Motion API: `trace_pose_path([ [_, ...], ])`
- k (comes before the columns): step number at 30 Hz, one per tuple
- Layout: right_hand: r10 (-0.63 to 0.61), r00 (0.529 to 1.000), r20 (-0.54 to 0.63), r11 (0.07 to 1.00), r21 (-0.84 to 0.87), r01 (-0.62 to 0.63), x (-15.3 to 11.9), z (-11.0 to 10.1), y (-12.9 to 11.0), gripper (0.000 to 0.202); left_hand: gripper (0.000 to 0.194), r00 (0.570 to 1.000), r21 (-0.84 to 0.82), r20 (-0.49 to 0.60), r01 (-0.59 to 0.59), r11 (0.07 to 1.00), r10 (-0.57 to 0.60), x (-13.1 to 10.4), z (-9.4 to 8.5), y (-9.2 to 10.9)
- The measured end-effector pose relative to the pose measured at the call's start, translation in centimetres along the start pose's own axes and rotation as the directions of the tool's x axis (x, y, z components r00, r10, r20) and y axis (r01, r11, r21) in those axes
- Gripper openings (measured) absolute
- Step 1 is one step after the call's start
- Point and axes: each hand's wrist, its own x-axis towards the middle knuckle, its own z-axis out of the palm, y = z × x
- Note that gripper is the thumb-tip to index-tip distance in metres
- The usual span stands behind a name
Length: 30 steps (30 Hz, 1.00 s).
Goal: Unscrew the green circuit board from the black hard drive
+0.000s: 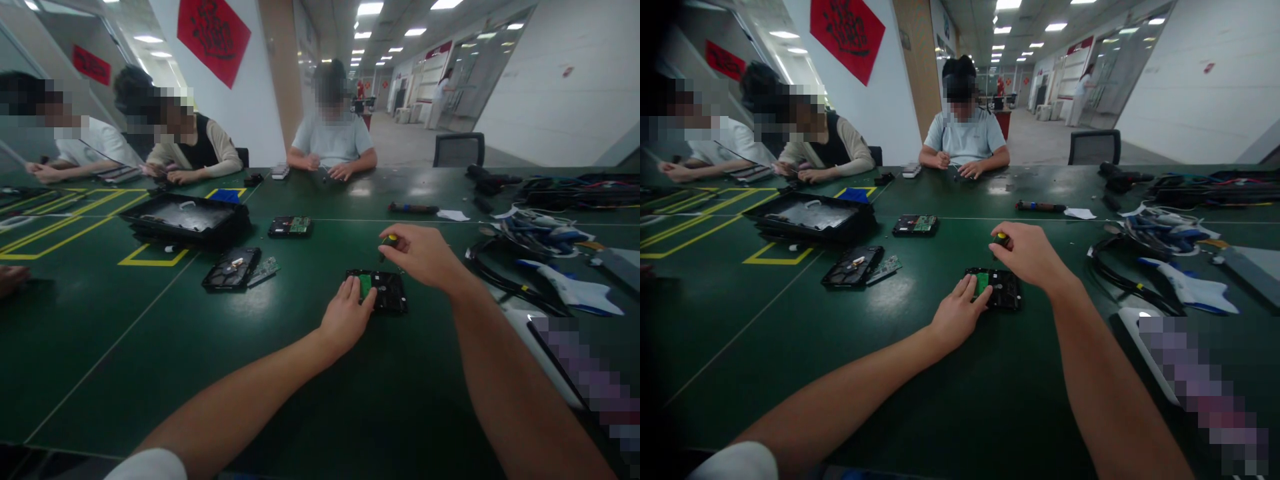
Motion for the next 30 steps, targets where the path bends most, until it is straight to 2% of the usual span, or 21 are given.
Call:
trace_pose_path([
  [11, -0.019, 0.999, 0.038, 0.999, 0.031, 0.018, -0.2, -0.3, -0.1, 0.030, 0.047, 1.000, 0.004, -0.006, -0.005, 1.000, 0.005, -0.2, 0.0, 0.0],
  [18, -0.038, 0.989, 0.142, 0.999, 0.018, 0.036, -0.4, -1.3, -0.8, 0.036, 0.048, 0.999, 0.060, 0.041, 0.007, 0.998, -0.009, -0.1, -0.2, 0.1],
  [30, 0.018, 0.995, 0.097, 0.997, 0.076, -0.025, -0.4, -0.3, -0.7, 0.024, 0.048, 0.999, 0.077, 0.042, -0.011, 0.997, 0.007, -0.1, -0.5, 0.2],
])
